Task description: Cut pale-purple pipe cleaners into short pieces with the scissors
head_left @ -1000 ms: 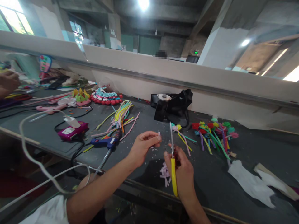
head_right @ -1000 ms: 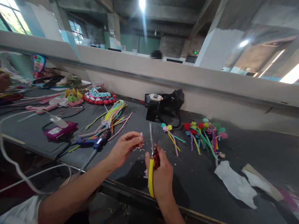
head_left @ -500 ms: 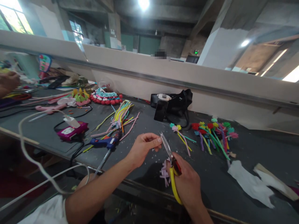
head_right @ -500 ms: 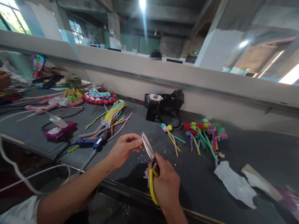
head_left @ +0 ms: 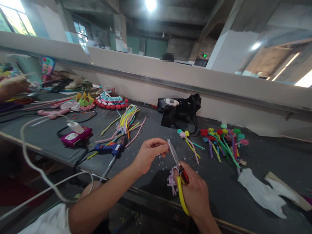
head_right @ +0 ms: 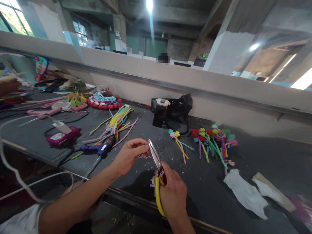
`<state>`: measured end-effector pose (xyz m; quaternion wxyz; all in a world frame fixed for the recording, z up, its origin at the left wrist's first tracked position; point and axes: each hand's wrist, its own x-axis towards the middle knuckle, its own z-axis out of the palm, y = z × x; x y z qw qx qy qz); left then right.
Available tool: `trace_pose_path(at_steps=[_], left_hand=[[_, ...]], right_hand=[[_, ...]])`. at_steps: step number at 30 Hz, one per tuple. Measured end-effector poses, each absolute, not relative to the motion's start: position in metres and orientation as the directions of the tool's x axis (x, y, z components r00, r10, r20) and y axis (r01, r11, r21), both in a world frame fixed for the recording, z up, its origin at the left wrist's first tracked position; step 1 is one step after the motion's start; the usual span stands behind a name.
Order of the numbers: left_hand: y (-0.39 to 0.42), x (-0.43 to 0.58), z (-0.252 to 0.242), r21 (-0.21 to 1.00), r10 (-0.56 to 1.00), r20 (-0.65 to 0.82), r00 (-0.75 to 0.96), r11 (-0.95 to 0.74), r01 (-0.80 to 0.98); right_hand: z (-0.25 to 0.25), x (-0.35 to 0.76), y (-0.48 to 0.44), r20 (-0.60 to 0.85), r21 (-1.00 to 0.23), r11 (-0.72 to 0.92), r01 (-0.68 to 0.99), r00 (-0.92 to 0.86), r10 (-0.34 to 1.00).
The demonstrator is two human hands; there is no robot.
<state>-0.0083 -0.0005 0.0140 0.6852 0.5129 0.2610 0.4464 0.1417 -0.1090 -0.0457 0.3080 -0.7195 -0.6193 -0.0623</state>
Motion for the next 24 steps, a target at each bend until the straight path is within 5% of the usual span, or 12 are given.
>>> trace_pose_path(at_steps=[24], left_hand=[[-0.0013, -0.0065, 0.0119, 0.91, 0.911, 0.088, 0.403, 0.09, -0.404]], right_hand=[[-0.045, 0.138, -0.1092, 0.466, -0.398, -0.015, 0.917, 0.216, 0.858]])
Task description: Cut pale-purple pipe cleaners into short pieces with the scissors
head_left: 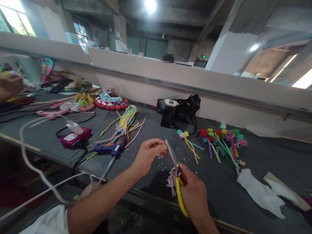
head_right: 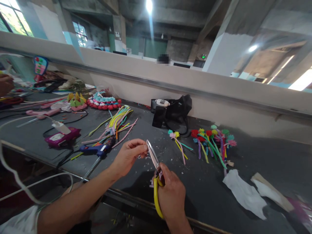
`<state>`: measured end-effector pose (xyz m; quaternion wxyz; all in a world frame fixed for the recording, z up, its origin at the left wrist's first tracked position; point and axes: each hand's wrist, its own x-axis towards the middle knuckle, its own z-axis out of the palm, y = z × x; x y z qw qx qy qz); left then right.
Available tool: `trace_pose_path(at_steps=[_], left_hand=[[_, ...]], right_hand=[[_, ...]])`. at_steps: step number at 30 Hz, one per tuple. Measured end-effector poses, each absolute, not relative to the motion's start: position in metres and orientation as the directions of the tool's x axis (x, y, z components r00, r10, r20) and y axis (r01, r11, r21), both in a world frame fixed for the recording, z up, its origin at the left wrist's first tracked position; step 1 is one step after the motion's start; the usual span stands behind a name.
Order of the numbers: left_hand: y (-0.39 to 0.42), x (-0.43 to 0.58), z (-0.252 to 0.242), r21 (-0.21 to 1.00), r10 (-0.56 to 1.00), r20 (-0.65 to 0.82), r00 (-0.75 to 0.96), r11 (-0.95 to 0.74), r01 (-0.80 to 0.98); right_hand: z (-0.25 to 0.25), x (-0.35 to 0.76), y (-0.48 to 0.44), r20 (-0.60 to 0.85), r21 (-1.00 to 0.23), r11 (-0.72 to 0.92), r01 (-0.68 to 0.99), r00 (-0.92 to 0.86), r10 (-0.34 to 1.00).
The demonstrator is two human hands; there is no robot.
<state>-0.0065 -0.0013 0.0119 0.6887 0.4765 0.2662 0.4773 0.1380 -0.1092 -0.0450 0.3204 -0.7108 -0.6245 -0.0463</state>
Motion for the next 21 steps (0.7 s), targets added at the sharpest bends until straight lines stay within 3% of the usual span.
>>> trace_pose_path(at_steps=[10, 21], left_hand=[[0.0005, -0.0088, 0.0116, 0.908, 0.906, 0.114, 0.406, 0.07, -0.413], [-0.0016, -0.0058, 0.0105, 0.898, 0.901, 0.065, 0.428, 0.134, -0.419]], right_hand=[[-0.0411, 0.1355, -0.1089, 0.39, -0.518, -0.021, 0.855, 0.259, 0.884], [-0.0422, 0.1333, -0.1083, 0.401, -0.535, 0.004, 0.845, 0.249, 0.881]])
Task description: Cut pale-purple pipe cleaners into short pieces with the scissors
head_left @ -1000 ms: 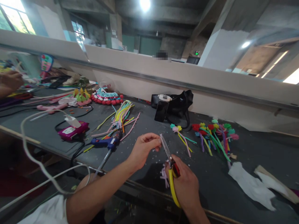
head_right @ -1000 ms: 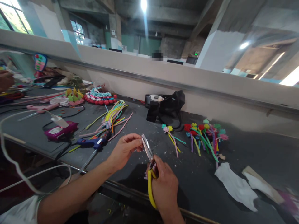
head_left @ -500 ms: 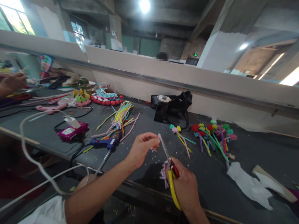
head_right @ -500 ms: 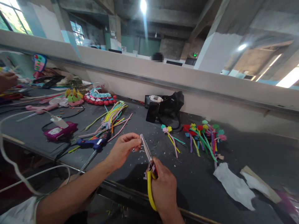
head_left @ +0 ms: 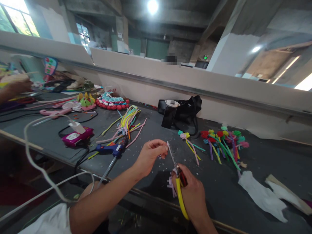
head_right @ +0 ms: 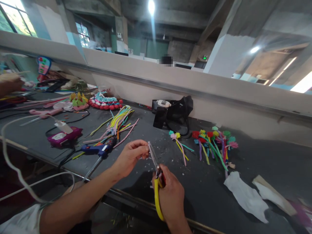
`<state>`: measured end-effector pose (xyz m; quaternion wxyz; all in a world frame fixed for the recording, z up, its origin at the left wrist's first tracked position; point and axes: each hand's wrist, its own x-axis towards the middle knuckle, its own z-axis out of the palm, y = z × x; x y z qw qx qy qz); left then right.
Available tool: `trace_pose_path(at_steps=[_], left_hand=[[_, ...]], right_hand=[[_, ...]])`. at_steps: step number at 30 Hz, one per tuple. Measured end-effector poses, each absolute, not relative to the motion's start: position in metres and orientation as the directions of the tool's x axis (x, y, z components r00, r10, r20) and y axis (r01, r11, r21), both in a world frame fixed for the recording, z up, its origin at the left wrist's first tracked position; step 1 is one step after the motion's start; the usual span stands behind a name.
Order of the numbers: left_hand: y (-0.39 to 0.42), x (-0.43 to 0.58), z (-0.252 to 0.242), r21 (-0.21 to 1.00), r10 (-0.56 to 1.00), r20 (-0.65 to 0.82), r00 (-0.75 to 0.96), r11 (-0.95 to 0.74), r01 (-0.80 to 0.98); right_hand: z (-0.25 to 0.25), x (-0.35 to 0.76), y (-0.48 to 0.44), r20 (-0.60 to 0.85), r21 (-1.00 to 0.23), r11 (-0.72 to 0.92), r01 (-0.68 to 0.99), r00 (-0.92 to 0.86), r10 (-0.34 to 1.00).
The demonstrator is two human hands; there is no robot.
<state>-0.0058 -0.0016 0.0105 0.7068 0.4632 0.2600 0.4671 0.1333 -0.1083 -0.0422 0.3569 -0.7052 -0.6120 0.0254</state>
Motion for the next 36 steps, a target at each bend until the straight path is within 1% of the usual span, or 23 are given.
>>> trace_pose_path(at_steps=[5, 10, 12, 14, 17, 19, 22, 25, 31, 33, 36], left_hand=[[-0.002, -0.006, 0.009, 0.895, 0.898, 0.074, 0.434, 0.132, -0.425], [-0.001, -0.006, 0.011, 0.893, 0.896, 0.083, 0.437, 0.128, -0.431], [-0.001, -0.006, 0.011, 0.893, 0.892, 0.087, 0.443, 0.127, -0.432], [0.0, -0.007, 0.011, 0.898, 0.883, 0.087, 0.461, 0.131, -0.42], [-0.002, -0.006, 0.009, 0.934, 0.842, 0.046, 0.538, 0.154, -0.321], [-0.004, -0.004, 0.005, 0.968, 0.787, -0.016, 0.617, 0.166, -0.187], [-0.009, 0.0, -0.002, 0.99, 0.69, -0.094, 0.718, 0.143, -0.007], [-0.013, 0.004, -0.009, 0.995, 0.64, -0.101, 0.761, 0.076, 0.068], [-0.015, 0.006, -0.017, 0.986, 0.662, -0.047, 0.748, -0.088, 0.14], [-0.018, 0.006, -0.014, 0.975, 0.69, 0.014, 0.724, -0.169, 0.142], [-0.023, 0.006, -0.009, 0.913, 0.724, 0.164, 0.67, -0.368, 0.174]], right_hand=[[-0.041, 0.133, -0.109, 0.365, -0.549, -0.018, 0.835, 0.259, 0.894], [-0.041, 0.133, -0.11, 0.387, -0.55, 0.011, 0.835, 0.244, 0.889], [-0.042, 0.134, -0.109, 0.375, -0.585, 0.009, 0.811, 0.26, 0.89], [-0.042, 0.136, -0.107, 0.362, -0.649, 0.012, 0.76, 0.296, 0.884], [-0.037, 0.139, -0.105, 0.342, -0.758, 0.011, 0.652, 0.383, 0.858], [-0.03, 0.141, -0.104, 0.315, -0.817, -0.003, 0.576, 0.45, 0.836], [-0.022, 0.143, -0.104, 0.29, -0.862, -0.008, 0.508, 0.504, 0.814], [-0.02, 0.143, -0.104, 0.279, -0.875, 0.002, 0.483, 0.501, 0.819], [-0.024, 0.142, -0.104, 0.293, -0.867, -0.005, 0.498, 0.517, 0.804], [-0.025, 0.142, -0.103, 0.294, -0.874, -0.016, 0.485, 0.556, 0.777], [-0.023, 0.142, -0.101, 0.297, -0.875, -0.048, 0.482, 0.611, 0.734]])
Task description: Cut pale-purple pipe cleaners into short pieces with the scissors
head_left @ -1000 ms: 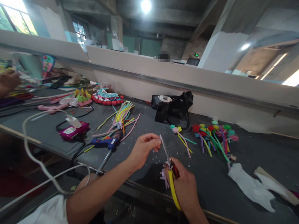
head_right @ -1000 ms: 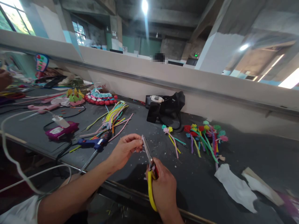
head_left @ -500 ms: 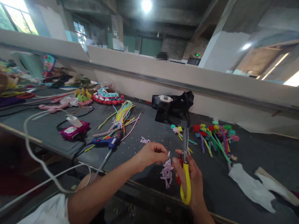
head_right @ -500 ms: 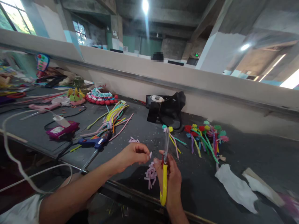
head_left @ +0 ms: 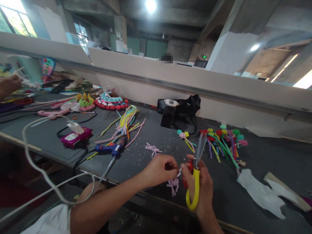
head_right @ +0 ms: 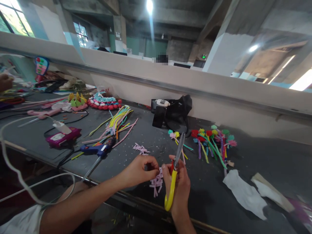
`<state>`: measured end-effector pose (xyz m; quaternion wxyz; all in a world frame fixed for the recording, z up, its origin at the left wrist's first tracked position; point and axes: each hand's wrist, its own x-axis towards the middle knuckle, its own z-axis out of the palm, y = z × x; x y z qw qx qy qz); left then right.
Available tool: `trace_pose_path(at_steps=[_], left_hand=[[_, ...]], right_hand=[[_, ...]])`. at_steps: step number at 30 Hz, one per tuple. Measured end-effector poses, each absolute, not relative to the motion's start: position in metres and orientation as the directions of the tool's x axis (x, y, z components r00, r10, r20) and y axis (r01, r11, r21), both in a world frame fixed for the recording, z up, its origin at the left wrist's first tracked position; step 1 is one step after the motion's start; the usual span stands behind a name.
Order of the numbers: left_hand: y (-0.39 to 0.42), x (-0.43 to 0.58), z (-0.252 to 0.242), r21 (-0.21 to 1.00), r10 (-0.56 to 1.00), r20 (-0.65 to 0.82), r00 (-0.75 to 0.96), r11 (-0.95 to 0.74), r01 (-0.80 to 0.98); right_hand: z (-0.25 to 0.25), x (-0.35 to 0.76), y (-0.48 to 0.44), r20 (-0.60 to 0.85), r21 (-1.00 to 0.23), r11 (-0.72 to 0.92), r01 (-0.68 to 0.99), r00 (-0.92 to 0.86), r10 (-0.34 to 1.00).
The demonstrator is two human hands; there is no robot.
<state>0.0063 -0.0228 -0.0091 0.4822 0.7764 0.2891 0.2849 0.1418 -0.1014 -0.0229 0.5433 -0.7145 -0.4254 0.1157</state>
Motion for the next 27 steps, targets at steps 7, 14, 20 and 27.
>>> trace_pose_path(at_steps=[7, 14, 20, 27], left_hand=[[-0.029, 0.008, -0.013, 0.716, 0.67, 0.338, 0.661, -0.639, 0.281], [-0.033, 0.009, -0.01, 0.725, 0.694, 0.25, 0.675, -0.596, 0.344], [-0.031, 0.011, -0.015, 0.83, 0.767, 0.214, 0.605, -0.47, 0.301], [-0.013, 0.003, 0.002, 0.984, 0.852, 0.02, 0.522, 0.076, -0.161]], right_hand=[[-0.016, 0.138, -0.102, 0.35, -0.84, -0.046, 0.54, 0.605, 0.715], [-0.023, 0.138, -0.103, 0.327, -0.85, -0.034, 0.526, 0.577, 0.748], [-0.028, 0.139, -0.102, 0.383, -0.807, -0.037, 0.59, 0.57, 0.727], [-0.03, 0.134, -0.106, 0.399, -0.796, 0.015, 0.605, 0.506, 0.765]])
